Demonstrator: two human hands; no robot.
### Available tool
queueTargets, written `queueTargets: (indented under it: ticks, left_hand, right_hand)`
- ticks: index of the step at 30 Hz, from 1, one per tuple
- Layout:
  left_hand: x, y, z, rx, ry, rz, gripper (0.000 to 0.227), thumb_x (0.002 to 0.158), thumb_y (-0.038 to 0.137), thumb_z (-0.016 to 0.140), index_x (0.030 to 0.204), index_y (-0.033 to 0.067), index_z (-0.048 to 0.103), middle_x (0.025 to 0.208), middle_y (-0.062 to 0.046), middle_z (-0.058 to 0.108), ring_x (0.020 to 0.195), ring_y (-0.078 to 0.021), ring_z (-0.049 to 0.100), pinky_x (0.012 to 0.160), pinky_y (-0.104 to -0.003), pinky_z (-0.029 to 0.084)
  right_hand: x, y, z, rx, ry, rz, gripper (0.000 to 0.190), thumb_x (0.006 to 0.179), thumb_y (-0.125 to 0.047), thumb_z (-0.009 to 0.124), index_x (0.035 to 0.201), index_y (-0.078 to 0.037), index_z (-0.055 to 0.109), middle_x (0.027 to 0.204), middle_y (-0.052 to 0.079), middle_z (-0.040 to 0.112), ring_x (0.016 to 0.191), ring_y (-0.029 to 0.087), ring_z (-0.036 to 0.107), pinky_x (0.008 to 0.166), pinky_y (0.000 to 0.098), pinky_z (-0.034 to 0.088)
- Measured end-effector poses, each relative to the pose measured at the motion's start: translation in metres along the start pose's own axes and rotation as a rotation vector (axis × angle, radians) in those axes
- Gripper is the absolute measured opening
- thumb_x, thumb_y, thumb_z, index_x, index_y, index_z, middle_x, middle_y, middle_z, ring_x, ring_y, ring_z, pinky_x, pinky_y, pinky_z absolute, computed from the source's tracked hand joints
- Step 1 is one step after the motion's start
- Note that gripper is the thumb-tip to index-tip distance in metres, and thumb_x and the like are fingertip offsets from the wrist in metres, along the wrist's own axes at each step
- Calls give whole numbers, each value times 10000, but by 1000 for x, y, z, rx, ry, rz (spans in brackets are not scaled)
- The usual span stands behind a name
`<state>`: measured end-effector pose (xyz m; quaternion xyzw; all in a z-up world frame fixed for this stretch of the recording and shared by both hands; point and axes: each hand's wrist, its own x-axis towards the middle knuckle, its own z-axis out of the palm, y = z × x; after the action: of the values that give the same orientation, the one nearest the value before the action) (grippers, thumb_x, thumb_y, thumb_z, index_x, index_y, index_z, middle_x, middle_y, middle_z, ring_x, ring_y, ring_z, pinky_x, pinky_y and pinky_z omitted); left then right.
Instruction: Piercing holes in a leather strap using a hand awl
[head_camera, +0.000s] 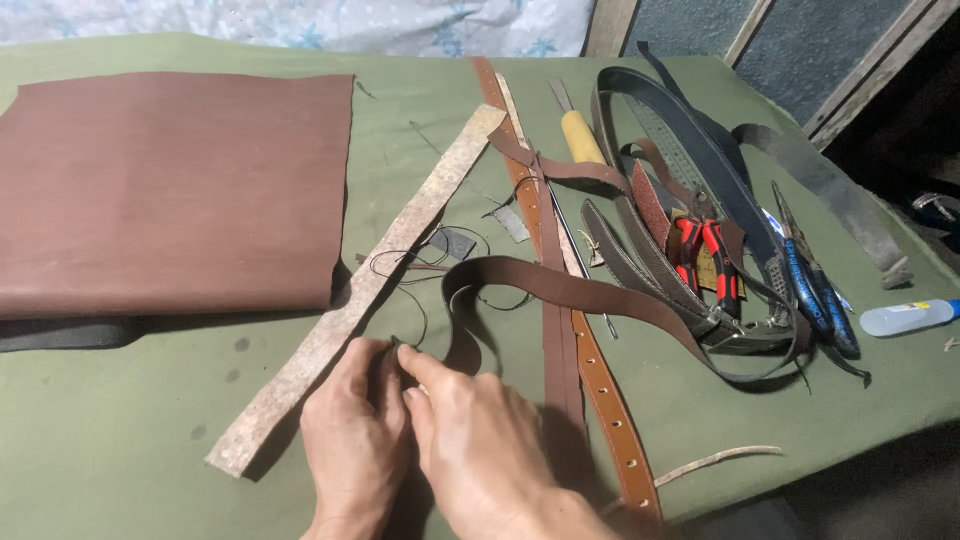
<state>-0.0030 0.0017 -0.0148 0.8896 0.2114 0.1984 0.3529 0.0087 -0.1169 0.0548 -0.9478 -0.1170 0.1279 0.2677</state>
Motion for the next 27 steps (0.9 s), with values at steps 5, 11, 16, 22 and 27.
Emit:
queueTargets:
  ticks: [5,11,16,22,27]
  left_hand:
    - [-1,-5,-2,-17,1,6,98,931,313,619,935,228,668,706,-17,719,625,-277,642,627,-419,511]
    - [2,-12,2,19,-14,-3,137,928,353,607,927,236,677,720,-50,729,678,-343,658,664,-447,509]
    - [3,-8,-1,-17,-15,-39,143,926,346,623,904,228,701,664,-12,722,598,-253,644,635,-395,512]
    - [6,-13,-1,-73,60,16,96,921,283,668,898,207,723,656,-30,728,575,-248,660,640,-382,531]
    - [12,7,-15,-154,-78,-275,178,902,333,640,963,226,769,734,-27,783,649,-192,669,706,-353,524]
  right_hand:
    - [4,-7,5,191,-49,115,469,946,-334,571,1406,-384,644,1153,33,768,1011,365,715,867,475,571]
    - [15,-8,16,535,-79,343,411,899,-323,642,1296,-355,741,1138,-103,802,1007,65,757,896,203,571]
    - [15,-18,12,909,-84,573,382,907,-252,726,1275,-271,825,673,5,666,525,109,546,481,264,447]
    - [18,-5,22,1349,-235,712,434,985,-289,665,1408,-326,752,544,77,475,248,105,284,240,244,142]
    - [17,4,18,1502,-342,641,427,1021,-264,597,1425,-340,710,626,42,416,287,70,282,237,211,131]
